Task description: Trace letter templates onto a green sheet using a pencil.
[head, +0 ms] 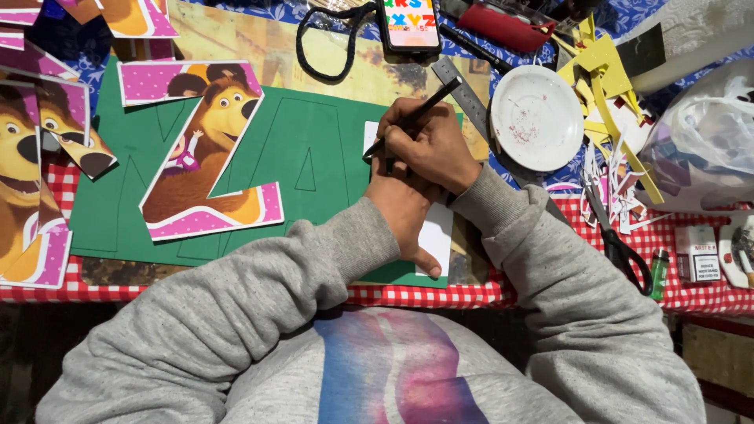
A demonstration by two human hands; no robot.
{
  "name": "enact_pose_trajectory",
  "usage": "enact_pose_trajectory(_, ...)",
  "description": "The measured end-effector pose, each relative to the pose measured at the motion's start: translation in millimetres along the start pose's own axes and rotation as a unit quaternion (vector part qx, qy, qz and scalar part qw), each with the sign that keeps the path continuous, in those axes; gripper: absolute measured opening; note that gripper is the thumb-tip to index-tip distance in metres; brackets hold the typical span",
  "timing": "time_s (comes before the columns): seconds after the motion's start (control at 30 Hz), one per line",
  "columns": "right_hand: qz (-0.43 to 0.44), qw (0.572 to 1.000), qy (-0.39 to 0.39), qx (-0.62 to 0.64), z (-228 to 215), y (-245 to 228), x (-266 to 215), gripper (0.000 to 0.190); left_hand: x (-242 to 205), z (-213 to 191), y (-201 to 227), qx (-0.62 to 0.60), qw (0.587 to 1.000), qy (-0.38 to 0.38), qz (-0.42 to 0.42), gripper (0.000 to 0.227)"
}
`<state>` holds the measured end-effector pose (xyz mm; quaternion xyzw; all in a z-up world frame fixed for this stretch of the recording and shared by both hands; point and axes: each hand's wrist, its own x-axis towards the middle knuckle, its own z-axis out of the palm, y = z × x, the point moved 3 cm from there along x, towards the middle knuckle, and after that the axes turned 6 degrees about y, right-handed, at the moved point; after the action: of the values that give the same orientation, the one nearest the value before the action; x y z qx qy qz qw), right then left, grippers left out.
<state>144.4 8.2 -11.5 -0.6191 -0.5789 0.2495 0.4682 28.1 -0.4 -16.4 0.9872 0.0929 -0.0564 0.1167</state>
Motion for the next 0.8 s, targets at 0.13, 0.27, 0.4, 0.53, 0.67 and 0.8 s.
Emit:
enact_pose_trajectory(0.13,-0.019,1.0,0.013,-0.016,0,0,0,0.012,-1,-7,1,0.022,1.0,0.013,0.003,0.134)
enact_pose_trajectory(0.27,-0.009,0.999,0.032,-0.025,0,-1,2,0.011,-1,-4,0,0.01,0.997,-0.073,-0.011,0.13)
enact_pose_trajectory(0.4,0.006,0.997,0.072,-0.038,-1,3,7,0.012,0,-5,-1,-0.007,0.999,-0.045,-0.007,0.13)
enact_pose_trajectory(0.53,0.002,0.994,0.1,-0.03,-1,11,10,0.011,0,-5,0,0.006,0.997,-0.081,-0.008,0.126)
enact_pose_trajectory(0.67,-0.001,0.993,0.113,-0.03,-2,12,11,0.01,1,-2,0,0.018,0.997,-0.078,-0.005,0.125)
enact_pose_trajectory(0.8,0.009,0.992,0.128,0.015,-4,22,8,0.011,2,1,-1,0.022,0.999,-0.044,-0.003,0.129)
